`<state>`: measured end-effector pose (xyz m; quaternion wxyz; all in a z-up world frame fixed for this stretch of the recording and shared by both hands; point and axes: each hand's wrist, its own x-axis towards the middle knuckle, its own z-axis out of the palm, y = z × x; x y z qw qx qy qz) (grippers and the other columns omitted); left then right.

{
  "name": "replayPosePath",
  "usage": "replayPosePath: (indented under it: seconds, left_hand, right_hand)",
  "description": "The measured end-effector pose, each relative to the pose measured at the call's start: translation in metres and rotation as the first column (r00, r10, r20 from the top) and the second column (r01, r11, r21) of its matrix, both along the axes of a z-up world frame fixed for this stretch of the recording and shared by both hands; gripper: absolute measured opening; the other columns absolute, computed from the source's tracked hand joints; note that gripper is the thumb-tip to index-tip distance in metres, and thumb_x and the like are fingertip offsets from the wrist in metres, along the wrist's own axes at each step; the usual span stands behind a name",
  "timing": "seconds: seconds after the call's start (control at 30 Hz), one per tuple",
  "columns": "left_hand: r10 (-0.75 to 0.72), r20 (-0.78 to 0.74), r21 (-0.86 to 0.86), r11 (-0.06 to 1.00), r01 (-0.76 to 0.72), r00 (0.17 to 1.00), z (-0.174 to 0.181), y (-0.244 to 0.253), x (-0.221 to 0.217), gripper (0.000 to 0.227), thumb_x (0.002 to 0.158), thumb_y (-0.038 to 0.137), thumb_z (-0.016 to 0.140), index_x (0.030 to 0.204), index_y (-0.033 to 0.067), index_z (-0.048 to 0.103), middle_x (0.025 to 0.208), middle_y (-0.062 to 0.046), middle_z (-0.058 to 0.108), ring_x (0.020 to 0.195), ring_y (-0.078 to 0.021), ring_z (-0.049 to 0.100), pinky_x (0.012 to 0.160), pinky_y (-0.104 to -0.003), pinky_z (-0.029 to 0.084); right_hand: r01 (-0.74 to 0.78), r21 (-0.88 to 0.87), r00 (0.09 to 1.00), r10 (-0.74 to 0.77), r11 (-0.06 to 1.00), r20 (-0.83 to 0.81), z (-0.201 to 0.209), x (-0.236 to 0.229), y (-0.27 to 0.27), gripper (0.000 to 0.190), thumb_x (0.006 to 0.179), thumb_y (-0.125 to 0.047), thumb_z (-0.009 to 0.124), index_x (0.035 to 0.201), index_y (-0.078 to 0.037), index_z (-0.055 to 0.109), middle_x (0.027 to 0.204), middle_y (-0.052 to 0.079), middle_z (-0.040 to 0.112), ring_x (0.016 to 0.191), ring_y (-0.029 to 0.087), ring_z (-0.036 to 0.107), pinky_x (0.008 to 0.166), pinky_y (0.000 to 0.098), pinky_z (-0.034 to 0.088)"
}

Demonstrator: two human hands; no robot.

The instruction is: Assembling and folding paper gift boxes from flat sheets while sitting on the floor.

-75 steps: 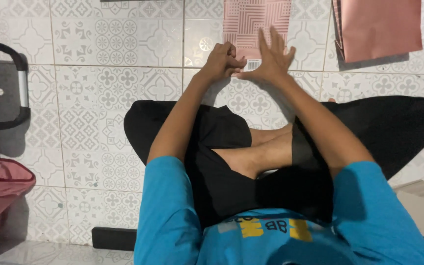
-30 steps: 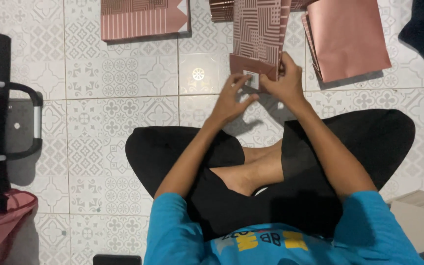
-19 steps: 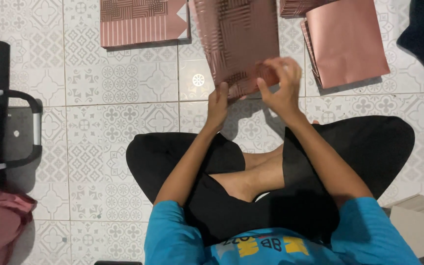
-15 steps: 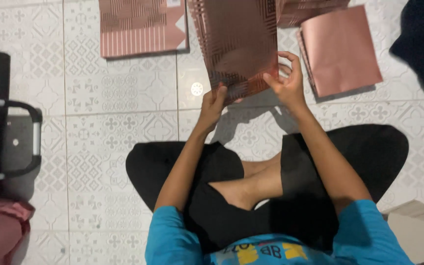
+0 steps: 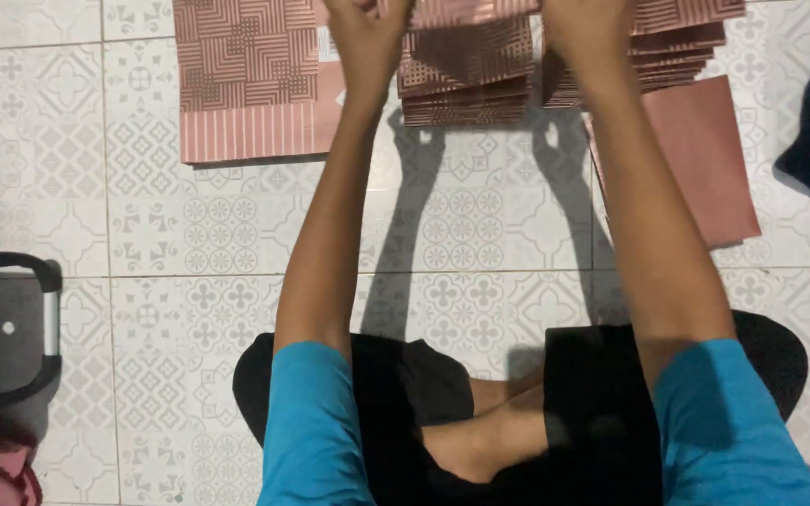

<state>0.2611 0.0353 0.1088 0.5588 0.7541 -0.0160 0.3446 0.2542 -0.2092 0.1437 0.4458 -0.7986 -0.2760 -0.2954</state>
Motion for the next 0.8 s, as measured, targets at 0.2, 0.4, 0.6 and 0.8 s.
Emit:
replayPosePath:
  seconds: [0.2, 0.4, 0.6, 0.8]
  left_hand:
    - [0.144, -0.314, 0.413, 0.911, -0.002, 0.938, -0.114, -0.011, -0.013, 0.025, 0.089, 0.018, 0.075, 0.107, 0.0101, 0.060, 0.096, -0.009, 0.054, 0.083, -0.0251, 0.054, 0.072, -0.042, 0.047]
    - [-0.180, -0.439, -0.149, 0.981, 0.126, 0.880, -0.126, -0.017, -0.030, 0.053, 0.090, 0.021, 0.071, 0.132, -0.0064, 0.055, 0.139, -0.028, 0.048, 0.119, -0.0382, 0.063, 0.104, -0.044, 0.057]
    - [-0.142, -0.544, 0.299, 0.888, 0.350, 0.827, -0.115, -0.009, -0.026, 0.081, 0.050, 0.027, 0.103, 0.117, -0.0031, 0.070, 0.111, -0.023, 0.074, 0.105, -0.0313, 0.074, 0.102, -0.037, 0.054]
    - [-0.096, -0.544, 0.354, 0.875, 0.331, 0.834, -0.097, -0.014, -0.032, 0.066, 0.036, 0.005, 0.099, 0.094, 0.0064, 0.068, 0.100, -0.010, 0.067, 0.084, -0.0298, 0.071, 0.077, -0.043, 0.060]
  right_hand:
    - [0.084, -0.245, 0.966, -0.140, 0.966, -0.218, -0.109, 0.013, 0.025, 0.030, 0.086, 0.011, 0.057, 0.108, -0.002, 0.073, 0.101, 0.018, 0.060, 0.083, 0.034, 0.062, 0.072, 0.0433, 0.054]
    - [0.029, -0.463, 0.816, -0.289, 0.886, -0.500, -0.158, 0.000, 0.019, 0.055, 0.084, 0.013, 0.057, 0.136, 0.000, 0.071, 0.150, 0.038, 0.019, 0.111, 0.057, 0.060, 0.092, 0.0515, 0.056]
    - [-0.247, -0.504, 0.759, -0.157, 0.828, -0.631, -0.122, 0.018, -0.009, 0.080, 0.067, -0.026, 0.090, 0.137, 0.000, 0.064, 0.130, 0.035, 0.049, 0.118, 0.050, 0.054, 0.097, 0.0571, 0.047]
    - [-0.231, -0.547, 0.863, -0.091, 0.804, -0.497, -0.121, 0.020, -0.013, 0.072, 0.049, -0.009, 0.099, 0.116, 0.002, 0.074, 0.100, 0.020, 0.063, 0.083, 0.037, 0.063, 0.077, 0.0502, 0.055]
